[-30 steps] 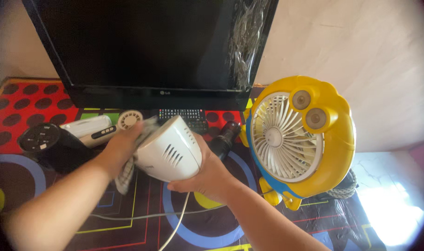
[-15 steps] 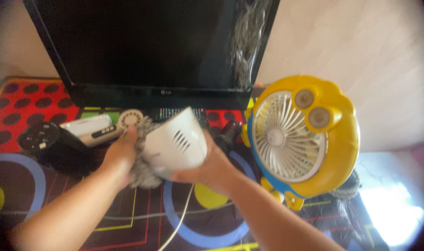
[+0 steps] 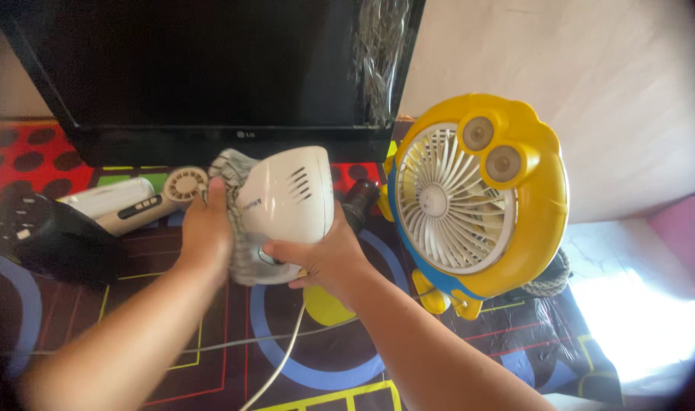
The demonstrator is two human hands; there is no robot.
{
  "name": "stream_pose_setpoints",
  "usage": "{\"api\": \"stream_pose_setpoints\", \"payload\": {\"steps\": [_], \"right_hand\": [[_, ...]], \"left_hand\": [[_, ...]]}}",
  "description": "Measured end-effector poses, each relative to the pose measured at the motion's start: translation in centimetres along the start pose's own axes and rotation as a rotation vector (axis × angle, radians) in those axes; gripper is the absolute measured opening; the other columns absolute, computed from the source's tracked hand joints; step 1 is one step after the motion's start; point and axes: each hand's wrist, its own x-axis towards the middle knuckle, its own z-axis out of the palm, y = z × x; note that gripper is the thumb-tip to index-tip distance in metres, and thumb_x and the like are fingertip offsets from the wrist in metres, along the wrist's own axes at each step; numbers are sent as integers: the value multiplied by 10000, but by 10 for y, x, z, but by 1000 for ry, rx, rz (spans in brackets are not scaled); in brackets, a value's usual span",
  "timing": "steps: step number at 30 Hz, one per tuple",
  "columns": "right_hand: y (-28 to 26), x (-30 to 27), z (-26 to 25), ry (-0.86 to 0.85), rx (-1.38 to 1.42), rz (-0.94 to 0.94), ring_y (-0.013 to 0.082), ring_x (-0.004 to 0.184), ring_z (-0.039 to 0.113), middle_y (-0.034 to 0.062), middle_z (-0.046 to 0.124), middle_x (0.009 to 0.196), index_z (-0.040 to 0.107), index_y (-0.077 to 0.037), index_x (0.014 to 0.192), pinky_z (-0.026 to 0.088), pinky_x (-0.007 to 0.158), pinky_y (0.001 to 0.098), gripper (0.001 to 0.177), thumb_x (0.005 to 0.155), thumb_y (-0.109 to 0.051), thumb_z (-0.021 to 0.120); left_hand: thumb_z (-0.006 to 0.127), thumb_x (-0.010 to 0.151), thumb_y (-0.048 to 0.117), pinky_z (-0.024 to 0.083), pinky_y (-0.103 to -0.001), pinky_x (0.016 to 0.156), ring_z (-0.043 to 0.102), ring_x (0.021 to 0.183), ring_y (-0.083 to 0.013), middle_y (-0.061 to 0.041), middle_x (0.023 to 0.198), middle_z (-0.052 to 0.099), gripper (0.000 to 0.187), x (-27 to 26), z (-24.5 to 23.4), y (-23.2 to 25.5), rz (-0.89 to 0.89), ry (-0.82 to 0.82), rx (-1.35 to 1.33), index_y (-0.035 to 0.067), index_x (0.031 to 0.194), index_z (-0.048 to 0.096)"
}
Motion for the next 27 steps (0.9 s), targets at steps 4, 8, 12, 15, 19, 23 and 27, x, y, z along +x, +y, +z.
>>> {"api": "stream_pose_setpoints", "payload": {"steps": [4,8,12,15,19,23,27], "right_hand": [[6,3,0,10,-10,17,268,1142,677,72,609,1305,361,-170,1405,674,741,526,946,616,-139,882],[10,-6,-6,-51,50,-14,275,1138,676,81,622,1298,354,-176,1416,650,762,506,932,642,-161,872],[8,-11,-3,10,78,4,251,1077,704,50,652,1232,380,-186,1377,658,754,497,894,631,-175,872],[6,-9,-2,3,66,7,246,1000,718,83,696,1147,438,-149,1346,651,737,486,813,661,-204,870],[2,-7,0,10,74,54,217,970,717,57,703,1115,449,-177,1324,646,726,485,795,646,-188,864],[-1,-8,-2,-41,69,47,206,993,708,48,678,1146,447,-184,1337,651,743,486,794,657,-184,855],[0,-10,2,7,80,42,222,992,707,51,663,1166,395,-194,1336,651,750,501,821,657,-183,858]], "left_hand": [[312,1115,556,400,-467,1041,555,1259,-316,-215,1368,590,701,-41,11,-9,418,-56,154,-25,1480,455],[366,1014,574,536,-423,976,710,1081,-290,-173,1192,705,658,4,10,12,7,-111,254,42,1320,605],[428,1014,465,528,-381,980,667,1134,-242,-131,1246,671,552,28,-25,-32,93,-275,-146,81,1395,539],[487,1030,366,534,-389,948,677,1083,-234,-130,1209,701,468,7,-27,-86,-131,-17,-252,13,1319,591],[528,1015,307,485,-390,949,612,1152,-195,-100,1262,637,450,-55,-20,-122,-45,97,-112,13,1356,516],[519,1036,372,523,-453,905,647,1066,-266,-138,1173,688,416,14,-26,-84,-338,114,-287,39,1271,604],[503,1041,346,553,-490,934,683,1079,-306,-144,1181,702,361,54,-33,-59,-465,-170,-528,47,1208,616]]}}
